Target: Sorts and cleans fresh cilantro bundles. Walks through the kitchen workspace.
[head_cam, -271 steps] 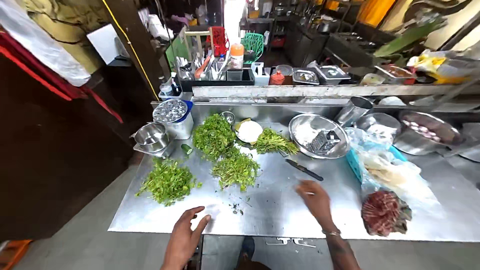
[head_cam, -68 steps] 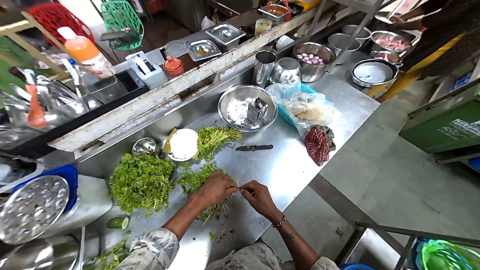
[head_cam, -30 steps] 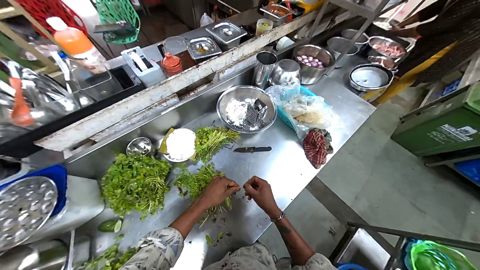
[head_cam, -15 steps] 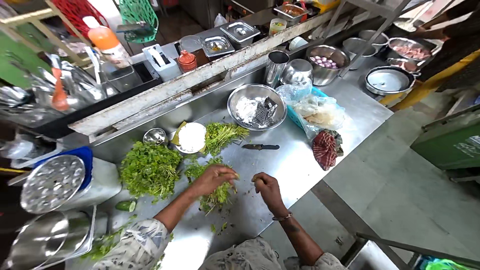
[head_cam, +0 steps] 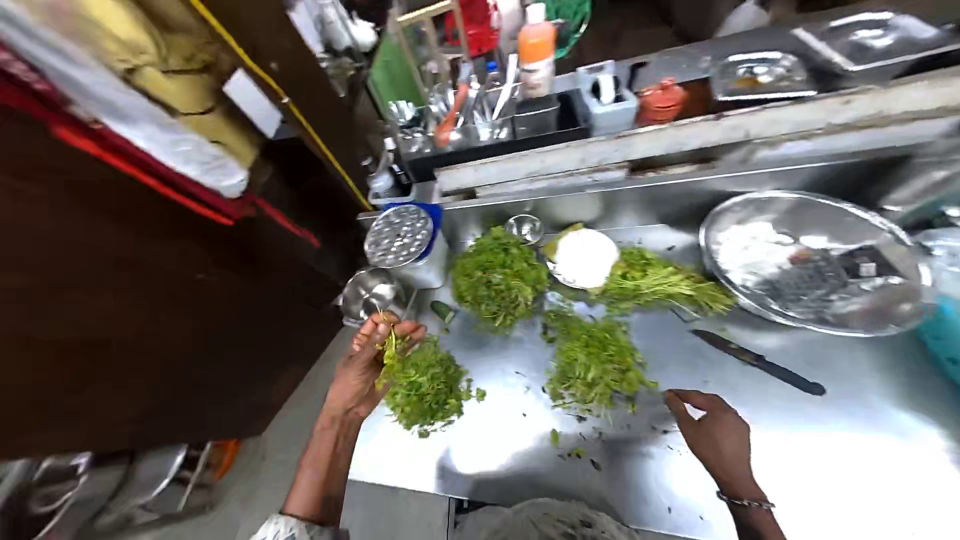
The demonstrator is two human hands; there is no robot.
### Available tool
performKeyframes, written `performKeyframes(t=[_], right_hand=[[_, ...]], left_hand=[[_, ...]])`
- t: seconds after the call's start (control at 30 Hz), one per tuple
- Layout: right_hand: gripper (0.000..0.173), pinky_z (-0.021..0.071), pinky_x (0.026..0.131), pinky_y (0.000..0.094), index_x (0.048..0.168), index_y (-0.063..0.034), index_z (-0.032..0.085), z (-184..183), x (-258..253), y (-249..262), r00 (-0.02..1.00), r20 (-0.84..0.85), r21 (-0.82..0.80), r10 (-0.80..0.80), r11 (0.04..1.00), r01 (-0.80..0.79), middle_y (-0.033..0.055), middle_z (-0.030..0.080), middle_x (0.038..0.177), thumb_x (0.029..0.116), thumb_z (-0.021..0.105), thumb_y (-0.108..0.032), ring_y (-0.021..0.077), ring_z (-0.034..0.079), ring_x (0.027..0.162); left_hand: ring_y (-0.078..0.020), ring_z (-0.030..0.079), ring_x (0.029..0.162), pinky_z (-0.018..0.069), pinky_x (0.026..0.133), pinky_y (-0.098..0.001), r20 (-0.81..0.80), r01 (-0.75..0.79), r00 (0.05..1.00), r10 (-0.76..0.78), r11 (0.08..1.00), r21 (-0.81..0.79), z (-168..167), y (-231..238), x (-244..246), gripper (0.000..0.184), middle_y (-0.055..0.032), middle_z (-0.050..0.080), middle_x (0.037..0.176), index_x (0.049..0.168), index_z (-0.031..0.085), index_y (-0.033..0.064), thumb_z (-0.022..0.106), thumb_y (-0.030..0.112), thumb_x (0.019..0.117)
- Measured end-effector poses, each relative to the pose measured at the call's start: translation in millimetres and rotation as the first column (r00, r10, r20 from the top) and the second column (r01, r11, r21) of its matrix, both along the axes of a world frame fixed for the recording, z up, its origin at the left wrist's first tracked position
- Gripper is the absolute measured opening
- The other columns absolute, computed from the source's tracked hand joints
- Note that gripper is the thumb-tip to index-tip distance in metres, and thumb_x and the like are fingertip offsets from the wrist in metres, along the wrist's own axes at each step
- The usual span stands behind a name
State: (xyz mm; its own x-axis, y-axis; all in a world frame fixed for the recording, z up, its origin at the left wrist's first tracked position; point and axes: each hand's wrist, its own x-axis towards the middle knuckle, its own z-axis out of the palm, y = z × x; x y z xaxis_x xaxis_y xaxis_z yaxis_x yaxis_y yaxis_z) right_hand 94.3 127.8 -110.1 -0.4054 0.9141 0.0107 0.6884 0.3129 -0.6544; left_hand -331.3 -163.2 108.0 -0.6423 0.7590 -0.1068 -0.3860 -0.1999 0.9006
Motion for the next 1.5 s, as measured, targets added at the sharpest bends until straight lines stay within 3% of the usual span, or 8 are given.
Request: performKeyframes(t=[0.13,0.2,0.3,0.4,0.63,1.03,1.27,1.5], right_hand=[[0.020,0.0514,0.090,0.0657,0.101,-0.0092,0.079,-2.3,-27.3,-0.8,0.998,-0.005,0.004,0.070,0.998,-0.070,0.0178,0.074,0.105,0.0956,0.070,-0.027,0.0395,0.068,0.103],[0.019,0.0533,0.089,0.0630,0.102,-0.0095,0.079,-0.4,-34.9,-0.2,0.997,-0.001,0.019,0.081,0.997,-0.081,0.0160,0.074,0.104,0.0952,0.071,-0.026,0.0367,0.069,0.102],[0.019,0.0591,0.078,0.0539,0.107,-0.0108,0.078,10.5,-42.9,2.0,0.997,0.003,0.026,0.080,0.996,-0.080,0.0106,0.074,0.096,0.0973,0.070,-0.025,0.0278,0.072,0.087],[0.019,0.0584,0.071,0.0516,0.111,-0.0103,0.077,18.2,-49.1,-1.3,0.994,-0.021,0.011,0.106,0.994,-0.106,0.0089,0.075,0.091,0.0992,0.066,-0.022,0.0240,0.071,0.077],[0.022,0.0596,0.089,0.0386,0.112,-0.0133,0.077,22.0,-52.2,-13.9,1.000,-0.012,-0.320,-0.001,0.947,-0.003,0.0056,0.074,0.106,0.0964,0.066,-0.024,0.0160,0.071,0.095],[0.037,0.0567,0.087,0.0540,0.102,-0.0167,0.077,-5.9,-122.2,-16.8,0.955,0.296,-0.487,0.017,0.863,0.136,0.0064,0.075,0.103,0.0946,0.059,-0.048,0.0254,0.071,0.100],[0.024,0.0585,0.078,0.0425,0.096,-0.0098,0.076,15.7,-71.3,0.8,0.976,-0.094,-0.485,-0.196,0.865,0.127,0.0044,0.073,0.088,0.0908,0.070,-0.032,0.0170,0.070,0.081],[0.019,0.0628,0.069,0.0383,0.106,0.0017,0.062,47.7,-41.7,4.0,0.856,-0.365,-0.829,-0.367,0.546,-0.119,0.0168,0.075,0.097,0.1018,0.062,-0.017,0.0258,0.074,0.080]], left_hand=[[-0.0285,0.066,0.120,0.0545,0.103,-0.0434,-0.099,0.029,0.993,-0.063,0.948,-0.317,-40.3,-59.4,-20.0,0.032,-0.0155,0.068,0.131,0.133,0.060,0.0095,0.047,0.022,0.1077],[-0.0256,0.061,0.126,0.0489,0.107,-0.0454,-0.369,-0.115,0.885,-0.284,0.635,-0.764,-62.3,-74.2,-31.8,0.043,-0.0118,0.061,0.141,0.149,0.051,0.0109,0.051,0.026,0.1086],[-0.0428,0.056,0.132,0.0400,0.110,-0.0660,-0.478,-0.417,0.750,-0.458,0.233,-0.878,-86.6,-83.0,-44.8,0.057,-0.0227,0.055,0.147,0.154,0.046,0.0096,0.054,0.040,0.1060],[-0.0376,0.061,0.124,0.0456,0.105,-0.0636,-0.570,-0.451,0.759,-0.314,0.379,-0.808,-86.9,-79.9,-43.8,0.048,-0.0178,0.062,0.139,0.144,0.058,0.0128,0.059,0.040,0.1042],[-0.0238,0.065,0.121,0.0513,0.106,-0.0502,-0.712,-0.280,0.609,-0.349,0.745,-0.605,-97.5,2.7,-2.6,0.034,-0.0105,0.070,0.126,0.122,0.072,0.0097,0.060,0.035,0.1019],[-0.0061,0.060,0.125,0.0493,0.111,-0.0368,-0.580,0.184,0.406,-0.706,0.685,-0.705,-132.1,137.7,87.0,0.033,0.0065,0.070,0.127,0.120,0.074,0.0237,0.061,0.046,0.1000],[-0.0061,0.065,0.117,0.0532,0.105,-0.0353,-0.546,0.185,0.420,-0.725,0.657,-0.731,-148.8,139.0,86.5,0.035,0.0066,0.072,0.121,0.120,0.074,0.0240,0.060,0.048,0.0998],[-0.0086,0.061,0.124,0.0503,0.109,-0.0355,-0.681,0.240,0.286,-0.674,0.739,-0.629,-147.6,169.5,126.5,0.029,0.0067,0.069,0.127,0.124,0.073,0.0256,0.063,0.039,0.1004]])
